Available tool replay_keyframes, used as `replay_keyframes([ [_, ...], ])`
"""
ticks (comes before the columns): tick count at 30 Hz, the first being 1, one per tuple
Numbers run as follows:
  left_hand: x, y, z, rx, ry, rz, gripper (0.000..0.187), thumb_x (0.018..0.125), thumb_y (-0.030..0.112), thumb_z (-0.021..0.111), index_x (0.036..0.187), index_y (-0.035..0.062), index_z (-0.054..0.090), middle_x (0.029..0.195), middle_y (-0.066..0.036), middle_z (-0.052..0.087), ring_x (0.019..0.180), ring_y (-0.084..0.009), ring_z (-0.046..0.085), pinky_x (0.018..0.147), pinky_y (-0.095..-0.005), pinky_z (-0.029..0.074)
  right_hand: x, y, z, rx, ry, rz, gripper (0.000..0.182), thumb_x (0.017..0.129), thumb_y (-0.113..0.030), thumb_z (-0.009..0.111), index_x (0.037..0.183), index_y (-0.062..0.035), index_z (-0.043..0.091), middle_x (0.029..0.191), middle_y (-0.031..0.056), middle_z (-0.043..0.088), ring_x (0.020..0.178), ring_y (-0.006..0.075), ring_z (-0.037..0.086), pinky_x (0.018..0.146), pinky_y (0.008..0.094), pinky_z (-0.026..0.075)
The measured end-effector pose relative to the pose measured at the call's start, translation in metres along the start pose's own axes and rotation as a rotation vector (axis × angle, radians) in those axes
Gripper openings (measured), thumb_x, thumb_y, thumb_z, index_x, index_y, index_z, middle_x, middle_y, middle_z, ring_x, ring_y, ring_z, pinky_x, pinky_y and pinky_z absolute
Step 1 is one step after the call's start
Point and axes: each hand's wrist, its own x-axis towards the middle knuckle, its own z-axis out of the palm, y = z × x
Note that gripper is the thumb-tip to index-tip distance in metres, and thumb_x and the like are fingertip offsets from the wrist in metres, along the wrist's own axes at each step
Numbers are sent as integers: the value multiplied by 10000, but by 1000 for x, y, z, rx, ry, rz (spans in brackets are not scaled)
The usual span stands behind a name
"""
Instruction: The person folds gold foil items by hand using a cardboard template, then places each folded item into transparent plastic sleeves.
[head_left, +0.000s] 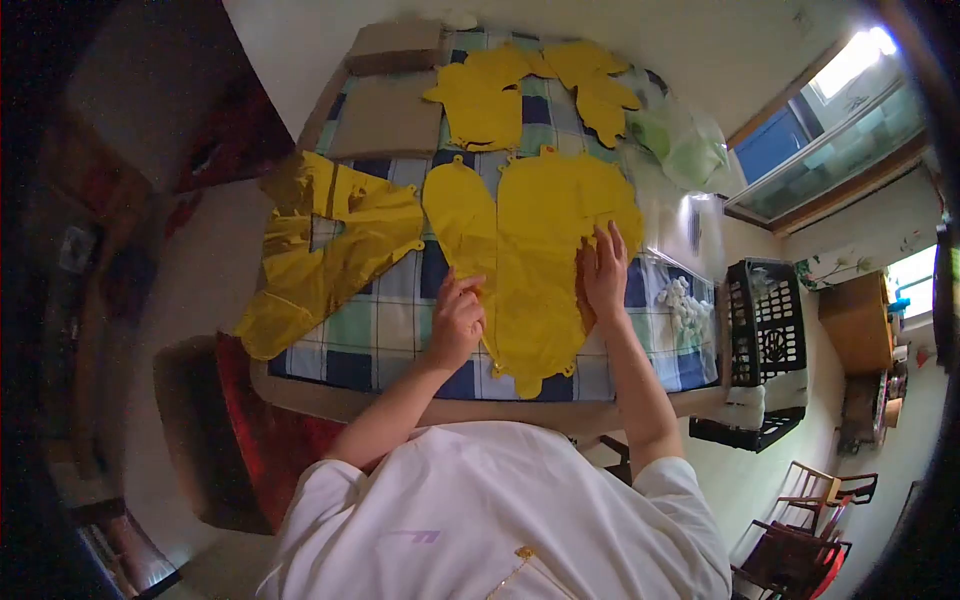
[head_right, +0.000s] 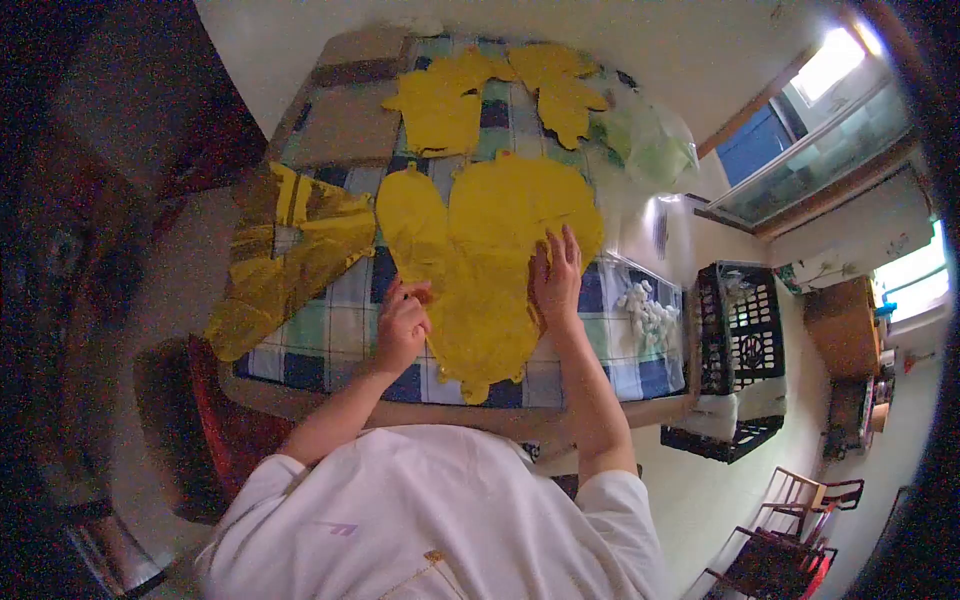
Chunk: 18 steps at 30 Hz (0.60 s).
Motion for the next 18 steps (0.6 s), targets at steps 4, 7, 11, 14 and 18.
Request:
replay_keyframes([
  [4,1,1,-1,3,-28,9,133,628,-66,570,554,19,499,686,-108,533,1022,-278,573,1038,-512,327,-2,3,0,10,-1,-10,337,882,-135,557,1207,-54,523,1349,216,409,1218,401,406,987,441,376],
  [7,10,6,3,45,-134,6,95,694,-22,571,764,35,601,856,-113,567,1101,-285,527,1054,-510,299,-1,3,4,14,5,24,333,888,-145,550,1208,-56,524,1346,214,415,1218,401,406,988,445,375],
  [11,32,22,40,123,-324,47,373,812,85,563,1184,99,557,1250,-138,479,1267,-306,385,1075,-509,256,-1,4,4,-22,7,26,319,895,-142,532,1201,-48,528,1331,209,434,1212,398,415,987,451,372],
  [14,36,18,55,162,-427,93,435,859,158,558,1289,120,505,1391,-151,380,1324,-322,313,1078,-506,252,1,5,0,55,19,26,315,884,-111,528,1192,-48,535,1329,205,437,1209,390,422,994,449,368],
  [18,49,4,41,182,-358,80,411,874,196,561,1277,125,518,1398,-156,377,1329,-328,306,1073,-490,273,-6,5,-25,219,58,105,315,879,-95,519,1191,-54,543,1337,194,434,1224,383,416,1003,445,367],
])
